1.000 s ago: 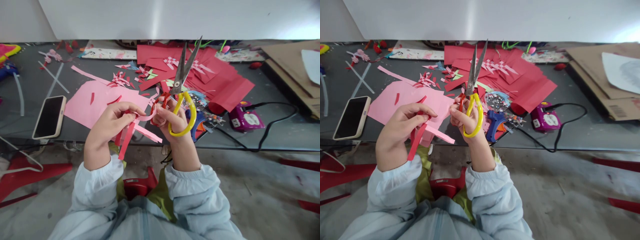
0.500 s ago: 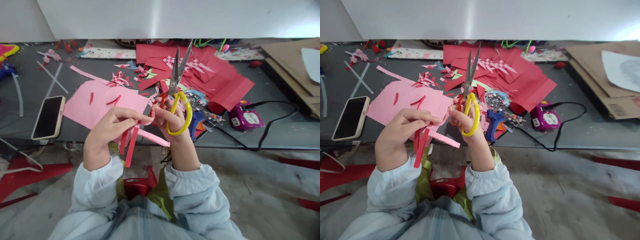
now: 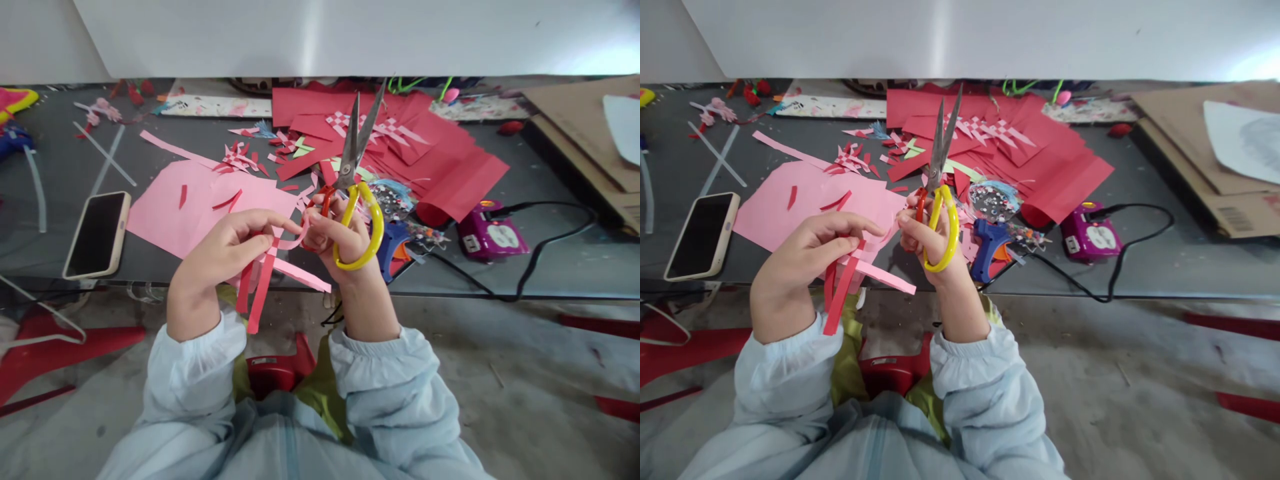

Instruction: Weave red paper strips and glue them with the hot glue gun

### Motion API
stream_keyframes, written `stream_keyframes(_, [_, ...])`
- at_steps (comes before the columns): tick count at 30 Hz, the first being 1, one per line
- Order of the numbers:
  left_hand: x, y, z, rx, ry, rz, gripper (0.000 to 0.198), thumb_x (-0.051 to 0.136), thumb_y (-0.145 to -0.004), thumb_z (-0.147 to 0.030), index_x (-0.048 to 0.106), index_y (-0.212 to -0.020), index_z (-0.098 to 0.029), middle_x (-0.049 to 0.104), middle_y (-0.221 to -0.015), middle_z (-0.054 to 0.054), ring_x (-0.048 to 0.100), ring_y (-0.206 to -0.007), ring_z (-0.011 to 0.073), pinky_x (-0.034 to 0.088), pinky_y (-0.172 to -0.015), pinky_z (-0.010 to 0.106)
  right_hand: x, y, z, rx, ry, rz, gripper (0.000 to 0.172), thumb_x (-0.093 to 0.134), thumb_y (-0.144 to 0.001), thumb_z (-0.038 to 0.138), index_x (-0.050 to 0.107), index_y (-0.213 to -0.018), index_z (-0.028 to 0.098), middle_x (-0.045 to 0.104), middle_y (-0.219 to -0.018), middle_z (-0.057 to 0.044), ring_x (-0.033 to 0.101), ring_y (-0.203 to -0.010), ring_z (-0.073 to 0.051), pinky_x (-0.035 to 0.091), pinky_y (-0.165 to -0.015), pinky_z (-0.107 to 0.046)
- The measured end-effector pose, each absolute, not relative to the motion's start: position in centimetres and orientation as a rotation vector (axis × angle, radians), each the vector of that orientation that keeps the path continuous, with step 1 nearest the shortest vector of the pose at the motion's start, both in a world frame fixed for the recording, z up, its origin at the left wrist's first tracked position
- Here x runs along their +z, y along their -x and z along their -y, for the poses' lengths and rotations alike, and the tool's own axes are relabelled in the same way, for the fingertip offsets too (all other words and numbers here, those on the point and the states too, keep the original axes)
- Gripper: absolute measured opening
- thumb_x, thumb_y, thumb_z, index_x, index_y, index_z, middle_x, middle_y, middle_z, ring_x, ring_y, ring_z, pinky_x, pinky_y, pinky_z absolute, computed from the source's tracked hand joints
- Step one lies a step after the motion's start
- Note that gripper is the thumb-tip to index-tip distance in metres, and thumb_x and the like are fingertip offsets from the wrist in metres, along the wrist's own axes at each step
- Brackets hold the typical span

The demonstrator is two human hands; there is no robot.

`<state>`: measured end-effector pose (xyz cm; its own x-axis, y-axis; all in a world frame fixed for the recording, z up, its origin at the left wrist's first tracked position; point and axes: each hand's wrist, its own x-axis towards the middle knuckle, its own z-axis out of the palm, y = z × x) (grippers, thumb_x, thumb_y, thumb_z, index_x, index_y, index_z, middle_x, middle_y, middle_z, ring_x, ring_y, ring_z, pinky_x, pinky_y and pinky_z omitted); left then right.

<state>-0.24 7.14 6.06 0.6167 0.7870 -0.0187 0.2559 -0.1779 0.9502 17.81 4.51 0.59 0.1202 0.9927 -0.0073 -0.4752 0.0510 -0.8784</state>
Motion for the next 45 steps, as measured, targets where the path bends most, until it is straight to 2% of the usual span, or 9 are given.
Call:
stream_keyframes(4, [6.3,0.2,-7.3,0.557,-1.801,-0.849,0.033,0.05,-0.078,-0.015,0.076,-0.096,-0.02,0.065,-0.074,0.001,0.055,-0.058,0.01,0.041,-0.049,0.02,0.3,-17.9,-4.6,1.299,0.875,0.782,0.044,0.082,-0.062,0.04,0.051,-0.09,0.028,0.048,-0.065,0.006,0.03,-0.045,-0.005,0.029,-0.043,-0.026])
stream_keyframes(14, [6.5,0.2,-7.4,0.44,-1.84,-0.836,0.035,0.049,-0.077,-0.014,0.077,-0.097,-0.019,0.065,-0.066,-0.001,0.057,-0.059,0.0108,0.049,-0.06,0.021,0.2,-17.8,-4.6,1.292,0.86,0.757,0.04,0.081,-0.062,0.036,0.053,-0.089,0.028,0.049,-0.063,0.007,0.035,-0.044,-0.005,0.029,-0.041,-0.025])
stream_keyframes(18, [6.5,0.2,-7.4,0.405,-1.845,-0.822,0.036,0.049,-0.077,-0.014,0.077,-0.1,-0.019,0.065,-0.067,0.0,0.054,-0.056,0.0102,0.044,-0.054,0.021,0.4,-17.7,-4.6,1.294,0.863,0.768,0.038,0.08,-0.062,0.036,0.052,-0.087,0.028,0.048,-0.062,0.007,0.033,-0.043,-0.005,0.028,-0.041,-0.025])
stream_keyframes(25, [6.2,0.2,-7.5,0.364,-1.782,-0.897,0.036,0.047,-0.082,-0.017,0.074,-0.105,-0.018,0.046,-0.053,-0.005,0.034,-0.043,0.0063,0.025,-0.041,0.019,0.5,-17.7,-4.6,1.295,0.841,0.749,0.04,0.08,-0.06,0.031,0.051,-0.087,0.027,0.053,-0.066,0.006,0.034,-0.043,-0.004,0.028,-0.042,-0.024])
stream_keyframes(29, [5.9,0.1,-7.6,0.418,-1.794,-0.947,0.039,0.048,-0.082,-0.02,0.074,-0.111,-0.018,0.064,-0.072,0.0,0.045,-0.052,0.008,0.034,-0.047,0.02,0.4,-17.8,-4.6,1.287,0.842,0.747,0.037,0.08,-0.063,0.031,0.051,-0.086,0.027,0.051,-0.065,0.006,0.032,-0.044,-0.005,0.027,-0.043,-0.026])
stream_keyframes(33, [5.6,0.1,-7.7,0.403,-1.864,-0.943,0.045,0.047,-0.081,-0.021,0.073,-0.117,-0.019,0.07,-0.077,0.002,0.056,-0.061,0.0116,0.041,-0.052,0.021,0.2,-17.9,-4.6,1.291,0.835,0.785,0.038,0.08,-0.064,0.034,0.05,-0.088,0.028,0.049,-0.065,0.006,0.031,-0.045,-0.006,0.027,-0.043,-0.026])
stream_keyframes(37, [5.6,0.2,-7.8,0.414,-1.898,-0.872,0.043,0.048,-0.077,-0.019,0.076,-0.109,-0.018,0.077,-0.093,0.004,0.065,-0.076,0.0143,0.05,-0.065,0.023,0.1,-17.8,-4.7,1.279,0.858,0.797,0.039,0.08,-0.064,0.033,0.052,-0.091,0.028,0.05,-0.065,0.006,0.034,-0.046,-0.006,0.029,-0.043,-0.026])
stream_keyframes(41, [5.9,0.3,-7.8,0.358,-1.883,-0.829,0.042,0.045,-0.077,-0.015,0.078,-0.104,-0.019,0.077,-0.085,0.003,0.063,-0.065,0.0123,0.048,-0.06,0.022,-0.1,-17.7,-4.7,1.22,0.907,0.774,0.038,0.079,-0.064,0.034,0.056,-0.094,0.028,0.056,-0.07,0.004,0.041,-0.049,-0.007,0.035,-0.045,-0.028])
stream_keyframes(45, [6.0,0.5,-7.7,0.314,-1.857,-0.806,0.042,0.045,-0.079,-0.014,0.078,-0.104,-0.019,0.076,-0.083,0.003,0.057,-0.058,0.0107,0.043,-0.054,0.022,-0.1,-17.7,-4.6,1.234,0.908,0.785,0.037,0.079,-0.064,0.035,0.057,-0.093,0.029,0.054,-0.068,0.005,0.038,-0.047,-0.006,0.033,-0.044,-0.028])
